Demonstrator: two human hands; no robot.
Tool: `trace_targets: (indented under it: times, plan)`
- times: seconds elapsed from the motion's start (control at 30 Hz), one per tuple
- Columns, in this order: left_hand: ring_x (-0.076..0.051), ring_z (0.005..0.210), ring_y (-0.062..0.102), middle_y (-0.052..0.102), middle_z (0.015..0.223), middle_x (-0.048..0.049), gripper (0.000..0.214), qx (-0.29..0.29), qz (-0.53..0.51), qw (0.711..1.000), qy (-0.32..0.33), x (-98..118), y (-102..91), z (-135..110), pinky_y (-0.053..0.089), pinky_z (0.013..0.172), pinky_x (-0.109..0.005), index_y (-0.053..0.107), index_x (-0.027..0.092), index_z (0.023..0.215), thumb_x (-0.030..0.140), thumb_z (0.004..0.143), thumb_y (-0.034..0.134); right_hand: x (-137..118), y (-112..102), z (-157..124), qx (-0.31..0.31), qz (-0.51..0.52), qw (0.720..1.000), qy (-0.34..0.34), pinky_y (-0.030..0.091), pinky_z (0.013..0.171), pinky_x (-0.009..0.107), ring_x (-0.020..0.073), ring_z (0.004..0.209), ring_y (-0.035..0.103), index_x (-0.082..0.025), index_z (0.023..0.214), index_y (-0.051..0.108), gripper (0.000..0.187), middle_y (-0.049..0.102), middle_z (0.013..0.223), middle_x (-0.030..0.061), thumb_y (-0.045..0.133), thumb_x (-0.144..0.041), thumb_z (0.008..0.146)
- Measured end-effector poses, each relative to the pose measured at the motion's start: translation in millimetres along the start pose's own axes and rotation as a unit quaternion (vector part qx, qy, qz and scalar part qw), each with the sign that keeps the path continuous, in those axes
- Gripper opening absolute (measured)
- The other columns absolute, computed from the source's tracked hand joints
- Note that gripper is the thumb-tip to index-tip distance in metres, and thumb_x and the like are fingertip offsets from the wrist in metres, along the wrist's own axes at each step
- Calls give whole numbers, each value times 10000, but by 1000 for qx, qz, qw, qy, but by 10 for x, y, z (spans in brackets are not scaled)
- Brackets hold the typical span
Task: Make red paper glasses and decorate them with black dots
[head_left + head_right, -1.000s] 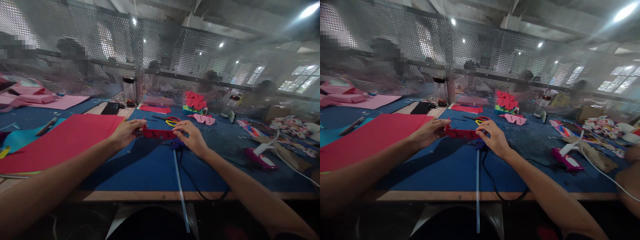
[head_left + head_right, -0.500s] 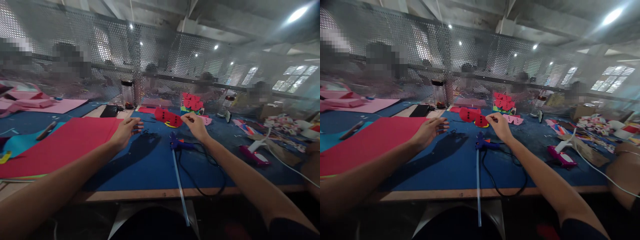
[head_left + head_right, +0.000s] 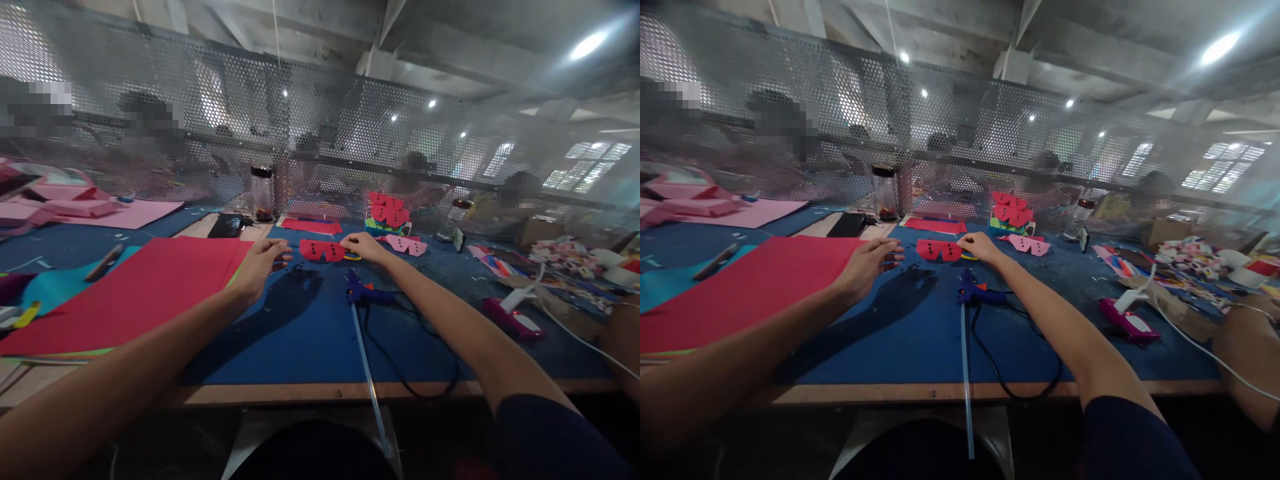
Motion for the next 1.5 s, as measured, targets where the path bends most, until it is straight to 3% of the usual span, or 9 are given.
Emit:
trace_targets:
  times: [0.13,0.3,0.57,0.97,1.33,1.5]
  plan:
    - [-156,810,650,682,930,-58,271,-5,3,1000,2,-8,0,2,489,732,-286,656,168,936,368,768,728,54,43,16,-29,-21,999,-8,498,796,266,200,880,691,-148,870,774,211,770,904,56,618,-284,830]
    - [-153,810,653,688,936,-59,248,-3,10,1000,0,-21,-5,9,493,739,-283,659,172,932,347,769,724,92,-72,-7,-11,-39,999,-17,499,801,278,189,857,694,-140,951,768,281,766,946,83,546,-302,891]
    - [-155,794,654,694,925,-60,249,-1,16,1000,0,-33,-14,18,482,721,-283,660,172,922,346,757,727,-85,-80,-6,-19,-74,996,-43,481,833,270,194,916,686,-153,987,771,282,759,1000,76,553,-313,905]
    - [-161,808,657,694,914,-57,248,1,16,1000,-1,-28,-17,-5,493,733,-289,663,174,919,350,757,732,-103,53,31,-23,-113,993,-29,466,812,254,193,916,680,-172,953,768,205,761,991,64,605,-273,879]
    - [-173,851,659,693,948,-58,355,-3,44,999,-6,-99,-60,67,507,735,-279,664,162,974,410,735,748,-93,-123,-17,18,-118,993,-16,453,769,230,155,866,664,-151,936,746,207,753,960,54,573,-257,898]
    - [-158,844,661,690,943,-49,343,-2,46,999,-9,-144,-69,83,512,740,-266,661,163,972,398,739,749,-80,-75,-38,-9,-112,993,-35,445,798,224,157,916,663,-174,952,747,176,751,1002,41,605,-255,885]
Point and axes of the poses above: each hand's wrist, its own z-axis towards the middle knuckle, its own y-axis out of the palm, x = y × z, the point moved 7 cm from there along z, towards the middle knuckle
